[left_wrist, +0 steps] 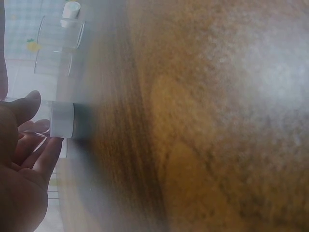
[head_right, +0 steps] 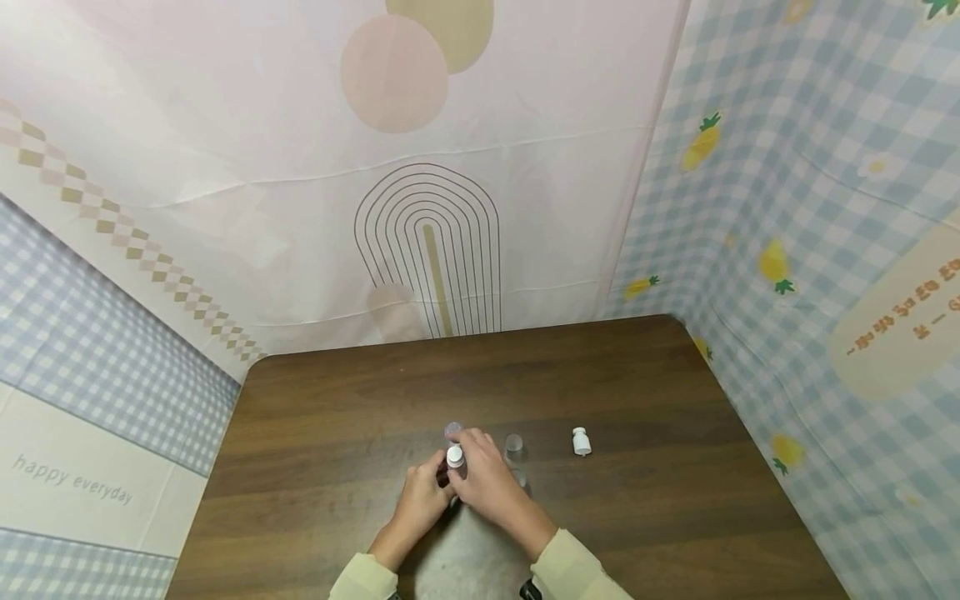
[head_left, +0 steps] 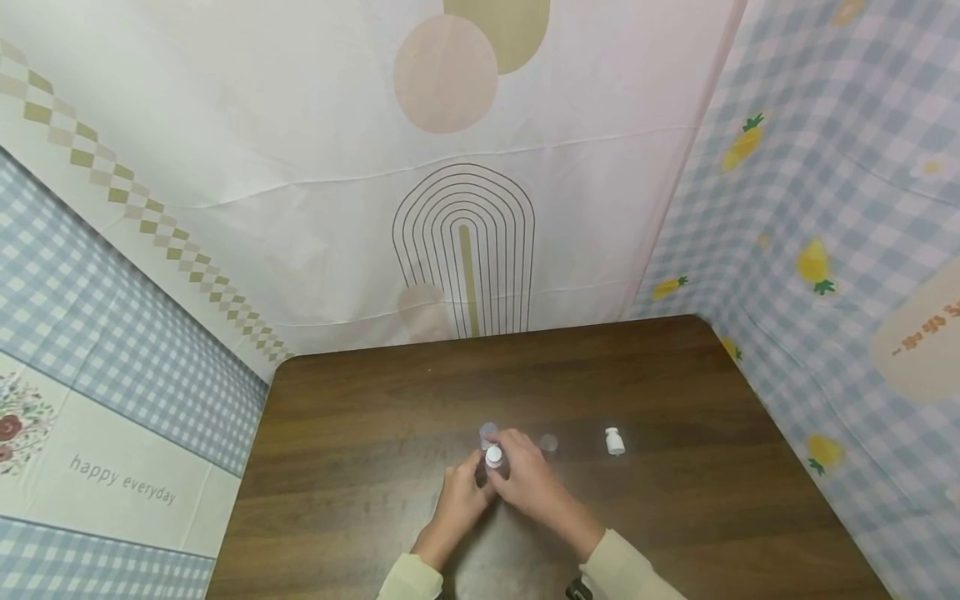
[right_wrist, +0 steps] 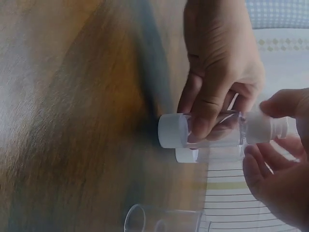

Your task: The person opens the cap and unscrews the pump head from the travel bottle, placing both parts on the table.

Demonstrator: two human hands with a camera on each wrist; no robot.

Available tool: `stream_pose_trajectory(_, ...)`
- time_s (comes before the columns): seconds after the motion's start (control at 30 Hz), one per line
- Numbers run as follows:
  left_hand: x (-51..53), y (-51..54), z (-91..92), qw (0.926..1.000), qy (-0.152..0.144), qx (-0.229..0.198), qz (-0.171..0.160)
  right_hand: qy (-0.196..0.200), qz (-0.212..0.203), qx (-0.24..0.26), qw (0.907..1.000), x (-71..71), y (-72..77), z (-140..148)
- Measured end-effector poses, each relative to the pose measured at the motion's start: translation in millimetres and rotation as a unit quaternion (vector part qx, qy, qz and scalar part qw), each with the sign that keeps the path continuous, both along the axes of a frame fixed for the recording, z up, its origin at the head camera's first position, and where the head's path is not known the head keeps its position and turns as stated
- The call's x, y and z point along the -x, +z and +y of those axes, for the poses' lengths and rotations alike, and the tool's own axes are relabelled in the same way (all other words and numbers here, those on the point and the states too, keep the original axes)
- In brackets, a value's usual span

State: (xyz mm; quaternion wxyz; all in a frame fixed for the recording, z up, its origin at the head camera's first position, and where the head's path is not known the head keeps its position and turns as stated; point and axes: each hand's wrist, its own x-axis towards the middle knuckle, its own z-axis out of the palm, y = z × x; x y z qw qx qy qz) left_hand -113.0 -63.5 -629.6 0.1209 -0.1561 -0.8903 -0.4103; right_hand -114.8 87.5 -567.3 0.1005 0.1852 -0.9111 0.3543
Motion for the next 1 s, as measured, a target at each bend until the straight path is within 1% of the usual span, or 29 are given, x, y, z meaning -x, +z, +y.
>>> stream_pose_trajectory(0.17, -0.8, 0.8, -0.7, 0.9999, 0.008, 0.012, -0.005, -0.050, 0.034, -0.052, 0.9968, 0.2, -1.1, -4.1)
stream_pose_trajectory(0.23, -0.8, 0.7, -0.4, 0.9999, 0.008, 0.011, -0.004, -0.058, 0.037, -0.070, 0.9952, 0.7, -0.9, -4.6)
stream_pose_trajectory(0.3, -0.4, -0.3, 0.1, 0.9999, 0.008, 0.009, 0.001, -0.055, 0.036, -0.075, 0.9950, 0.8, -0.5, -4.5)
stream_pose_trajectory(0.4, -0.2, -1.4, 0.9, 1.0000, 0.002, 0.001, 0.002, -0.046, 0.035, -0.067, 0.9960, 0.7, 0.1, -3.8)
stream_pose_trajectory(0.47, 0.0, -1.9, 1.3, 1.0000, -0.003, -0.008, -0.001, -0.038, 0.035, -0.053, 0.9972, 0.8, 0.4, -2.8)
stream_pose_trajectory(0.57, 0.0, -1.6, 1.2, 0.9998, -0.007, -0.017, -0.006, -0.028, 0.025, -0.030, 0.9989, 1.3, 1.2, -1.1)
stream_pose_trajectory(0.67, -0.4, -1.2, 0.7, 0.9998, -0.004, -0.017, -0.011, -0.020, 0.009, -0.005, 0.9997, 2.0, 2.5, 0.7)
stream_pose_trajectory(0.83, -0.6, -1.2, 0.4, 0.9999, 0.001, -0.010, -0.010, -0.020, -0.015, 0.014, 0.9996, 1.7, 7.9, 3.0)
stream_pose_trajectory(0.93, -0.2, -1.7, 0.8, 0.9999, -0.002, -0.015, -0.002, -0.027, -0.017, 0.013, 0.9994, 0.8, 11.5, 4.8)
stream_pose_trajectory(1.0, 0.1, -2.4, 1.0, 0.9998, -0.006, -0.020, 0.003, -0.033, -0.009, 0.008, 0.9994, 0.3, 13.3, 6.5)
